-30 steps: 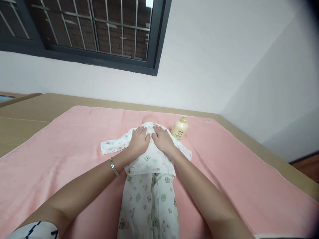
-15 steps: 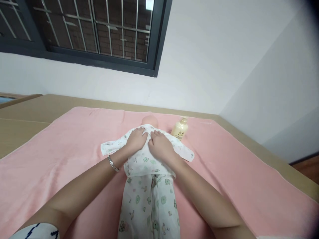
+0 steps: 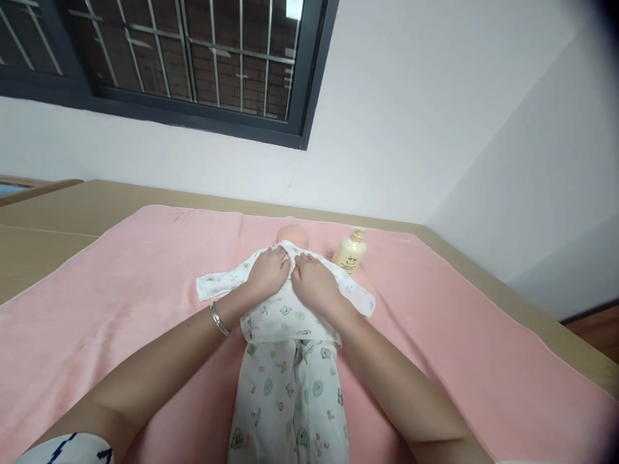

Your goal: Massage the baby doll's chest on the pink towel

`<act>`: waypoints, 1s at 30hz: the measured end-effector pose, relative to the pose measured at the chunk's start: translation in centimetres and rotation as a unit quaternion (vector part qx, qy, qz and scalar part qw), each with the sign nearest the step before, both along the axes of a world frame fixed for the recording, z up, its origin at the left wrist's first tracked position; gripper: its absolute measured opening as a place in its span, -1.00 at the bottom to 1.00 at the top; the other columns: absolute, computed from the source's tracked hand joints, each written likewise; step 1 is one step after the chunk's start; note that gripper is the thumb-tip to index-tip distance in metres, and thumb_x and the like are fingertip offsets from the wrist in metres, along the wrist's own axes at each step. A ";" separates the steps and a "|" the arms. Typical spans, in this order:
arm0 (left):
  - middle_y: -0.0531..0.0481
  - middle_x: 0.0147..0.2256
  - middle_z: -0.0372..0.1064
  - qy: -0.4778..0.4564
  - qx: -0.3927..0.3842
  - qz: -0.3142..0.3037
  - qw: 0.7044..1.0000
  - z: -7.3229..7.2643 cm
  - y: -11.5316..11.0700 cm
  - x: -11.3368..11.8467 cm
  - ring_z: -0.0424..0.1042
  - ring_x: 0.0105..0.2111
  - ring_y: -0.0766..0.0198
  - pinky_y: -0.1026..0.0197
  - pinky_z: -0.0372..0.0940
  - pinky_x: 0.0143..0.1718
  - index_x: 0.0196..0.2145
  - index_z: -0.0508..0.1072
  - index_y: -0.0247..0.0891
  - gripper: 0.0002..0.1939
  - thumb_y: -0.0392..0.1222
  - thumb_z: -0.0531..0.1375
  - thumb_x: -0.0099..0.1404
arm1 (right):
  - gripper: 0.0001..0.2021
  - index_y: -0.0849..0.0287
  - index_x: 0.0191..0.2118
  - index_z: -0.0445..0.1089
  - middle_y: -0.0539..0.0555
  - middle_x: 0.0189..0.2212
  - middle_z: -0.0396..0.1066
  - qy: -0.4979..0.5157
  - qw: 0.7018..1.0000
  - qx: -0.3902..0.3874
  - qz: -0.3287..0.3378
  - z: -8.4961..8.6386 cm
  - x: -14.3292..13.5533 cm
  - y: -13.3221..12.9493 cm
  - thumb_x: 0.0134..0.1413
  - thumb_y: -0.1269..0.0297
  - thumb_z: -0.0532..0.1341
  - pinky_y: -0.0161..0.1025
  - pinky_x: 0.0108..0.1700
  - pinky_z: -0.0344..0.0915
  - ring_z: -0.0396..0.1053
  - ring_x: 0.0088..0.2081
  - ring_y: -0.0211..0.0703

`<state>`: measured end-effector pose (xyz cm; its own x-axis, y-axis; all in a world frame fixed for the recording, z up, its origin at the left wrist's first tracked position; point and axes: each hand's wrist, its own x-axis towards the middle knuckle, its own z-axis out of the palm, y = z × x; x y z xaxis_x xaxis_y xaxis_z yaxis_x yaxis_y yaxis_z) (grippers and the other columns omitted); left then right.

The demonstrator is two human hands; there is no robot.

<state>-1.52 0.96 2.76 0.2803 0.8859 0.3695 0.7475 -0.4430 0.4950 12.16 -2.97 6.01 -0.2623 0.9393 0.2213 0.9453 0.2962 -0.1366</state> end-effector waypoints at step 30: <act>-0.17 0.11 0.43 -0.200 0.073 0.040 0.976 -4.0 0.5 0.5 0.30 0.21 0.06 -0.08 0.13 0.31 0.05 0.47 -0.28 -0.61 -0.17 -0.04 0.42 | -0.52 0.35 0.30 0.18 0.34 0.35 0.09 0.065 0.997 0.038 -0.011 0.6 1.0 0.4 0.38 0.27 -0.08 0.06 0.35 -0.05 0.00 0.38 0.09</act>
